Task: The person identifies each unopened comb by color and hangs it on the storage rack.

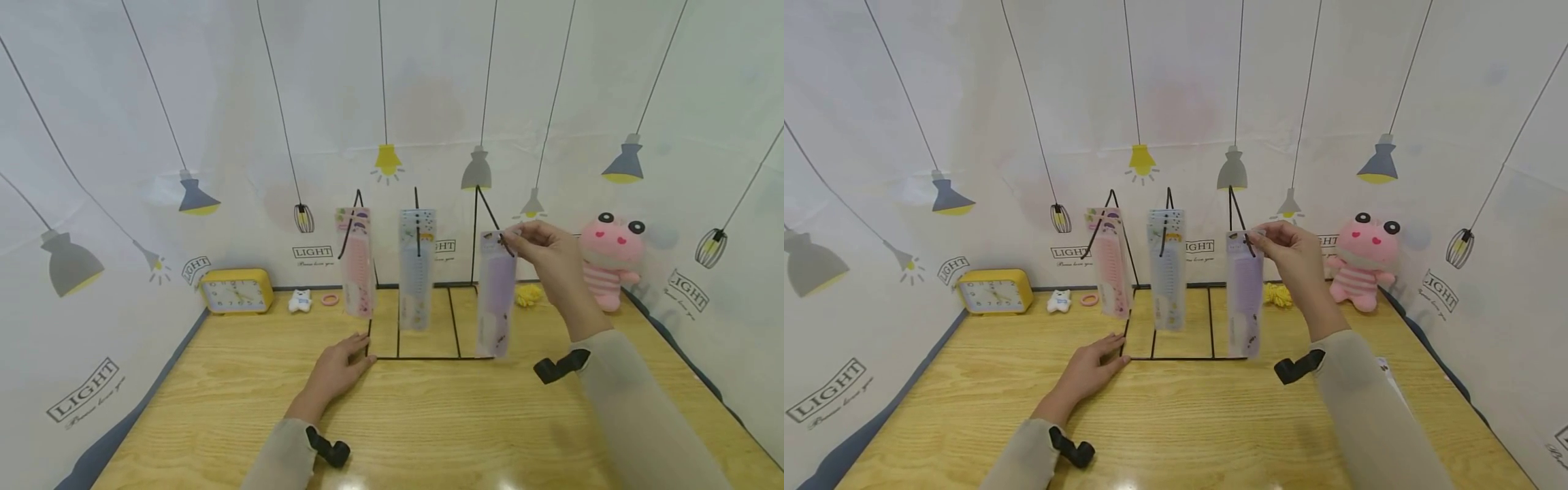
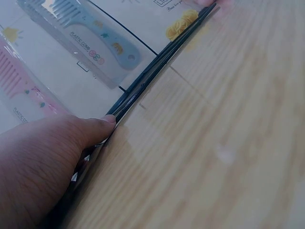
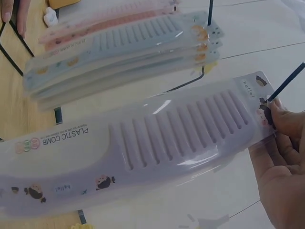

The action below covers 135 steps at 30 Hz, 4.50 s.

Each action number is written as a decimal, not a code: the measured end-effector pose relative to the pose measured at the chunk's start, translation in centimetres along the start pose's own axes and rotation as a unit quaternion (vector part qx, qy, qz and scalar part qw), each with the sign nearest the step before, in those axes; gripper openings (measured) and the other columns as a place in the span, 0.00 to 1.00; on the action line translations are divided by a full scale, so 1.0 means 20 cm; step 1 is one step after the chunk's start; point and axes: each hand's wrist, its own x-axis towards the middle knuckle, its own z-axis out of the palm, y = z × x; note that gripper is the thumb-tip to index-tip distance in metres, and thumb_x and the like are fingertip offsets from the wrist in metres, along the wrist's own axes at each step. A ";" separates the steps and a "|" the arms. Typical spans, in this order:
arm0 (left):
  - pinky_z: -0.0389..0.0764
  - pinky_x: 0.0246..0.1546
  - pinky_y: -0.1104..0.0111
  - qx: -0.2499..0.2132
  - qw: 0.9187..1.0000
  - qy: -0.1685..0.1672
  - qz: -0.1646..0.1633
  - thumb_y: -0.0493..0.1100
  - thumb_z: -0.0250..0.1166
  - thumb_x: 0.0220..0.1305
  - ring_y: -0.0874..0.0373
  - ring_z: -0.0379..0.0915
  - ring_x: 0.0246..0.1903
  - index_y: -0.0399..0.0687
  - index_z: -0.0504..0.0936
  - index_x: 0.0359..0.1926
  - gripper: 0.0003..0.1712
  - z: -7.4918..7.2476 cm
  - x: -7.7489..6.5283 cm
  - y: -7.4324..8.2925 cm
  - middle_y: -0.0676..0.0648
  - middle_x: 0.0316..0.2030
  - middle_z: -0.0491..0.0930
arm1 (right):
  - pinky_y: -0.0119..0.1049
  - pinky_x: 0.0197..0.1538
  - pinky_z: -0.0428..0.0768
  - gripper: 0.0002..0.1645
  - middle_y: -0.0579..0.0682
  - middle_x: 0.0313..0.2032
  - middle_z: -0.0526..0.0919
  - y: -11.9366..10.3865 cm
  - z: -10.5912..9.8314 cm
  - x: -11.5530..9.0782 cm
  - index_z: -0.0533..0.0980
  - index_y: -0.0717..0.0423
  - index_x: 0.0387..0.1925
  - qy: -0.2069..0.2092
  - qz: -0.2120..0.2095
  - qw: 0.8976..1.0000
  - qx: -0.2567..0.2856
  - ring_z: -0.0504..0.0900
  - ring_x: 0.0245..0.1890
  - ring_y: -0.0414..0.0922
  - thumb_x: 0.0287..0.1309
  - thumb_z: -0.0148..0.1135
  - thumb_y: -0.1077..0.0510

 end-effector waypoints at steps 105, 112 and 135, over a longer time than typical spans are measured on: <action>0.60 0.72 0.50 0.004 1.000 -0.006 -0.007 0.58 0.64 0.70 0.51 0.59 0.72 0.50 0.74 0.70 0.33 0.00 0.01 0.00 0.51 0.70 0.69 | 0.28 0.53 0.75 0.32 0.16 0.36 0.79 0.57 -1.04 -0.60 0.78 0.48 0.59 0.060 0.197 0.945 -0.254 0.77 0.37 0.18 0.65 0.60 0.33; 0.60 0.73 0.51 0.004 1.000 -0.009 -0.014 0.58 0.63 0.70 0.53 0.59 0.72 0.52 0.73 0.70 0.33 0.00 0.00 0.01 0.53 0.70 0.69 | 0.17 0.35 0.74 0.41 0.17 0.37 0.76 0.70 -1.10 -0.65 0.73 0.62 0.62 0.043 0.186 0.937 -0.291 0.72 0.38 0.18 0.63 0.64 0.35; 0.62 0.72 0.51 0.006 1.000 -0.003 -0.007 0.55 0.65 0.70 0.50 0.62 0.71 0.49 0.75 0.69 0.31 -0.01 0.00 0.01 0.49 0.69 0.70 | 0.60 0.51 0.71 0.45 0.73 0.60 0.71 0.77 -1.08 -0.65 0.69 0.72 0.64 -0.108 0.133 0.893 -0.416 0.70 0.56 0.65 0.67 0.61 0.36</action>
